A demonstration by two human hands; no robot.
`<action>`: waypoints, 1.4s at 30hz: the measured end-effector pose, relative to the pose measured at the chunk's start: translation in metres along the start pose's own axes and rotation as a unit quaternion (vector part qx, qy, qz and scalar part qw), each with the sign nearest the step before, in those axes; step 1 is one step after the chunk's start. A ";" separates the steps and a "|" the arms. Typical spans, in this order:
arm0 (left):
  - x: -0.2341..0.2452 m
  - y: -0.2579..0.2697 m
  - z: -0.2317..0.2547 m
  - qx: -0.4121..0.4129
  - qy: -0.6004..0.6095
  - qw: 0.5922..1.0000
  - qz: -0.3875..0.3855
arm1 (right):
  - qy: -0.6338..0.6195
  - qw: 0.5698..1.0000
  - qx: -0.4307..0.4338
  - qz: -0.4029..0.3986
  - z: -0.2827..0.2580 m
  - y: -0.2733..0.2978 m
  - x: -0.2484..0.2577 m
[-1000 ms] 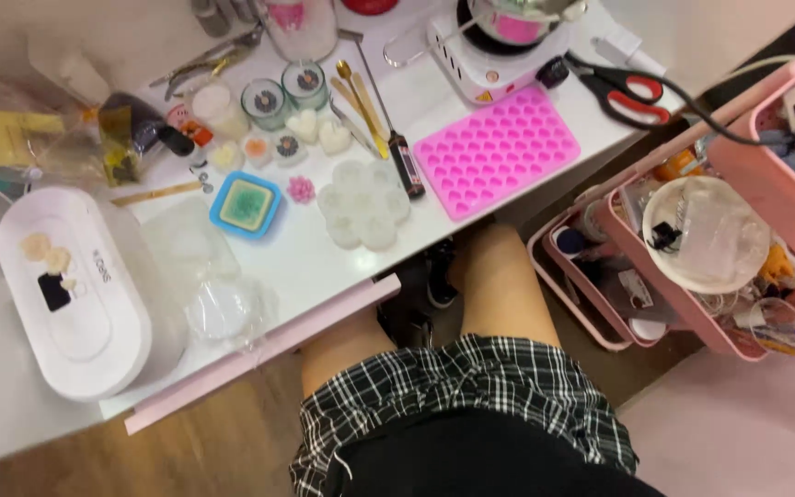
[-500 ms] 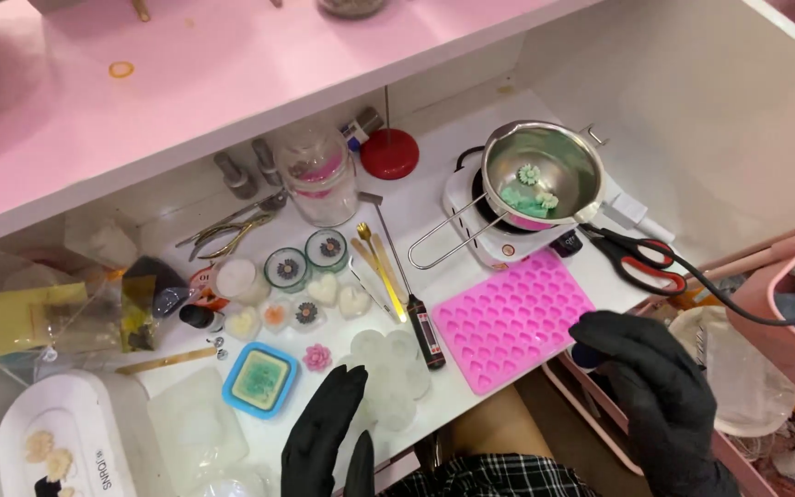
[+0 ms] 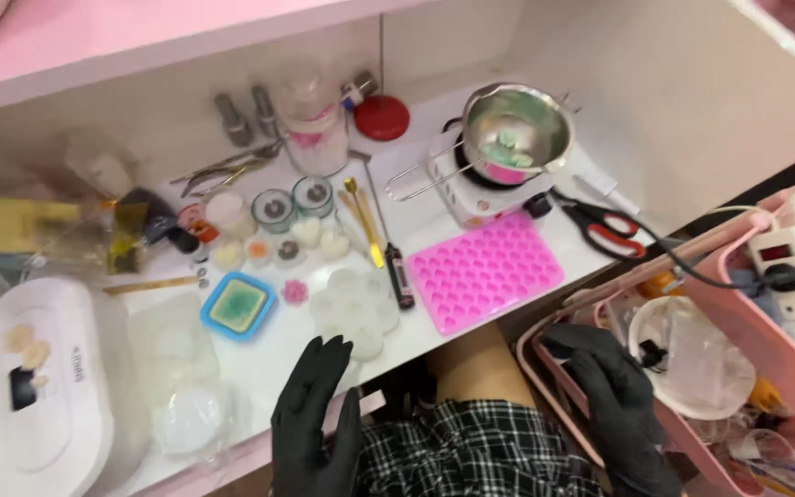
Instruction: The person prepares for candle making by putting on protective gloves and organizing wax materials and molds at a workstation.
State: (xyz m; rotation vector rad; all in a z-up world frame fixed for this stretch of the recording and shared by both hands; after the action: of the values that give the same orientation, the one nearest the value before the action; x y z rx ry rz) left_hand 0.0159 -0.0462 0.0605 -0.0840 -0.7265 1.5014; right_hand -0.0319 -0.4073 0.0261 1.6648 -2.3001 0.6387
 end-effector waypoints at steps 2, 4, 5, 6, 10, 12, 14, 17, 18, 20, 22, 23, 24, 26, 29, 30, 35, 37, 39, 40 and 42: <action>-0.014 -0.001 0.017 0.009 0.019 1.000 -0.005 | -0.050 0.993 -0.101 0.023 -0.013 -0.008 0.009; -0.013 -0.007 0.024 0.018 0.020 1.000 -0.004 | -0.116 0.973 -0.197 0.037 -0.011 -0.023 0.000; -0.017 -0.013 0.026 0.015 0.024 1.000 0.004 | -0.145 0.968 -0.201 0.037 -0.007 -0.033 0.002; -0.022 -0.021 0.027 0.011 0.028 0.999 0.012 | -0.173 0.963 -0.205 0.036 -0.002 -0.044 0.004; -0.038 -0.034 0.006 -0.007 0.015 1.000 0.005 | -0.064 0.996 -0.061 0.008 -0.009 -0.101 0.010; -0.055 -0.044 -0.028 -0.025 0.006 1.000 -0.007 | -0.116 0.993 0.028 0.014 -0.011 -0.143 0.020; -0.060 -0.080 -0.028 -0.043 -0.005 0.999 -0.015 | -0.100 0.994 0.030 0.043 -0.029 -0.179 0.040; -0.054 -0.100 0.005 -0.031 -0.015 0.999 -0.030 | -0.057 0.994 0.005 0.092 -0.045 -0.172 0.063; -0.051 -0.107 0.020 -0.029 -0.012 0.999 -0.020 | -0.029 0.992 0.009 0.121 -0.050 -0.165 0.069; -0.050 -0.107 0.038 -0.025 -0.002 0.999 -0.020 | -0.001 0.991 -0.021 0.132 -0.033 -0.129 0.076; -0.053 -0.122 0.050 -0.040 0.007 0.999 -0.006 | 0.023 0.988 -0.029 0.149 -0.013 -0.108 0.081; -0.055 -0.127 0.057 -0.057 -0.006 0.998 -0.004 | 0.016 0.989 -0.041 0.143 0.000 -0.096 0.084; -0.058 -0.132 0.064 -0.075 -0.018 0.997 -0.001 | 0.008 0.989 -0.053 0.136 0.013 -0.084 0.087; -0.066 -0.153 0.078 -0.105 -0.060 0.993 -0.008 | 0.020 0.990 -0.051 0.133 0.014 -0.086 0.092; -0.082 -0.186 0.093 -0.168 -0.179 0.969 -0.023 | -0.041 0.989 -0.064 0.124 0.010 -0.102 0.096; -0.089 -0.198 0.097 -0.203 -0.253 0.945 -0.032 | -0.114 0.983 -0.077 0.123 0.009 -0.110 0.096; -0.123 -0.248 0.063 -0.142 -0.330 0.918 -0.168 | -0.132 0.987 -0.067 0.059 -0.020 -0.161 0.080; -0.132 -0.257 0.046 -0.086 -0.335 0.909 -0.232 | -0.140 0.988 -0.062 0.036 -0.018 -0.178 0.074; -0.138 -0.261 0.025 -0.004 -0.332 0.895 -0.297 | -0.180 0.981 -0.064 0.022 -0.014 -0.190 0.069; -0.138 -0.264 0.024 -0.003 -0.333 0.895 -0.297 | -0.181 0.981 -0.064 0.021 -0.013 -0.194 0.068; -0.140 -0.263 0.020 0.029 -0.268 0.919 -0.287 | -0.177 0.980 -0.080 0.030 -0.010 -0.198 0.069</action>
State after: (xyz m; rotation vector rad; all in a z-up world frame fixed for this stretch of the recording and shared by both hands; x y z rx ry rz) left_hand 0.2489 -0.2107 0.1488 0.5669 -1.0323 0.9705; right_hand 0.1310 -0.5121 0.1065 1.7543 -2.5688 0.1674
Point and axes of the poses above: each hand's wrist, its own y-axis away from the middle knuckle, its own x-axis out of the back of the hand, z = x × y, the point moved 4 cm from there along -y, towards the middle knuckle, and after that the axes turned 8 degrees about -x, right-handed, at the moved point
